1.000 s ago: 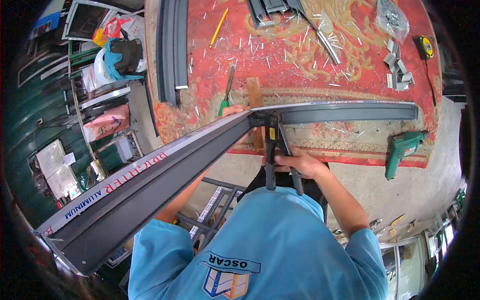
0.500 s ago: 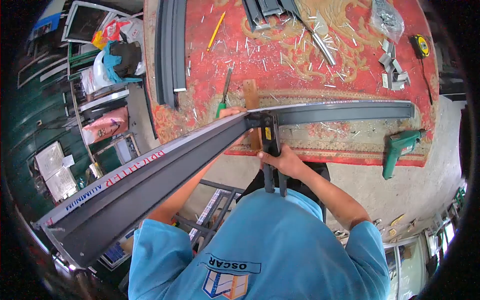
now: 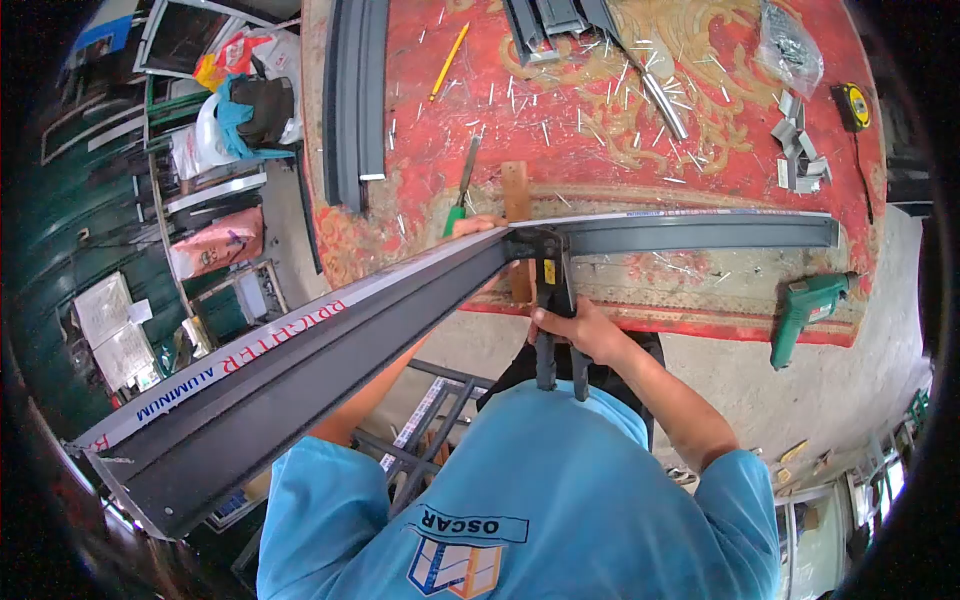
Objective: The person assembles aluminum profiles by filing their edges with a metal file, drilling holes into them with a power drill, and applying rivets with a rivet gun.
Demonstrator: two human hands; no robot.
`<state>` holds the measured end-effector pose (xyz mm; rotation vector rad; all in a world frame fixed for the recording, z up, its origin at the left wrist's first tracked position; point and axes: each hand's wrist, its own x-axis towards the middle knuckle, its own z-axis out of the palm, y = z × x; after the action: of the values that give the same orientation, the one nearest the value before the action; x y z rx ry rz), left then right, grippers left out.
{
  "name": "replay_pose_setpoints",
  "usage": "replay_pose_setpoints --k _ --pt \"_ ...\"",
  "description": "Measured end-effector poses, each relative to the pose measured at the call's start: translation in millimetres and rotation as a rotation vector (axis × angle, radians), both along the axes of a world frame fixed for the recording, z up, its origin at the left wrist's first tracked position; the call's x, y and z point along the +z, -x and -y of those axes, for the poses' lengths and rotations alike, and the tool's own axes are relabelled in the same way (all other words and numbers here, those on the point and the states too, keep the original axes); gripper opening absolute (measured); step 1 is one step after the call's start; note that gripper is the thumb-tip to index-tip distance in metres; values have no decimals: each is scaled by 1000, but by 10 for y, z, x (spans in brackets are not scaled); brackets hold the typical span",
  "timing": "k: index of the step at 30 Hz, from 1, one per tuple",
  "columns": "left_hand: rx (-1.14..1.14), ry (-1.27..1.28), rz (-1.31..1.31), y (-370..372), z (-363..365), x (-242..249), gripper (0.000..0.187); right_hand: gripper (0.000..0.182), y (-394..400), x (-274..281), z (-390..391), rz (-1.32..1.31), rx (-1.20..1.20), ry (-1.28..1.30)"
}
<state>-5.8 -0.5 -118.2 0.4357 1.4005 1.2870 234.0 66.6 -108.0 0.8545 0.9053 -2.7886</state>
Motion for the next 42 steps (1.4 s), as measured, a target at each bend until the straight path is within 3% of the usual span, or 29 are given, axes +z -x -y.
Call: replay_pose_setpoints --k 1,3,5,6,7,8,10,11,13,15,16,17,19,23,26,28,29,32,35,37,39,40,42 --pt "88 79 227 1 -2 18 72 38 8 -33 28 18 -4 0" --pt "11 171 172 25 -60 152 69 43 5 -56 3 33 12 27" --pt "-67 261 115 23 -123 178 67 44 17 4 -40 211 -9 -56" --pt "-173 -47 -361 -16 -126 83 65 44 5 41 -159 210 -5 -56" --pt "-276 -358 -832 -20 -80 -28 63 44 -39 82 -363 183 167 -22" --pt "-272 -356 -831 104 88 -316 63 44 -83 109 -540 154 338 10" --pt "7 52 388 420 470 -965 62 43 -156 129 -773 56 351 76" --pt "10 53 387 382 456 -888 62 42 -158 125 -824 -40 358 148" --pt "-42 -162 -136 168 299 -564 65 40 -76 88 -723 -26 412 153" --pt "-116 -278 -273 81 125 -390 65 34 35 180 -514 201 376 57" --pt "-190 -384 -413 68 97 -336 65 31 24 47 -401 113 349 34" --pt "-185 -381 -415 78 71 -277 65 31 -25 -17 -316 111 354 36" --pt "-292 -445 -489 128 25 -224 66 35 -62 -45 -222 13 89 -3" --pt "-293 -388 -640 69 12 -159 71 39 -30 -140 -36 -24 23 166" --pt "-295 -467 -719 191 3 -250 58 42 80 -44 18 60 -46 84" --pt "98 454 621 363 35 -261 41 44 106 -5 5 103 -25 89" --pt "98 452 622 362 60 -283 41 44 115 -4 10 104 -24 88" --pt "-1 306 485 282 122 -275 36 47 187 -41 91 126 -33 5" --pt "64 189 347 129 78 -280 36 34 214 -4 75 317 23 -83" --pt "-227 -400 -464 72 46 -351 50 36 77 166 -136 216 -8 -33" --pt "-317 -378 -611 78 9 -201 55 41 -130 339 -342 202 28 -71" --pt "-405 -357 -761 86 -32 -120 60 44 -224 540 -529 245 105 -255" --pt "-381 -367 -696 79 -23 -111 58 50 -368 864 -865 317 203 -690"
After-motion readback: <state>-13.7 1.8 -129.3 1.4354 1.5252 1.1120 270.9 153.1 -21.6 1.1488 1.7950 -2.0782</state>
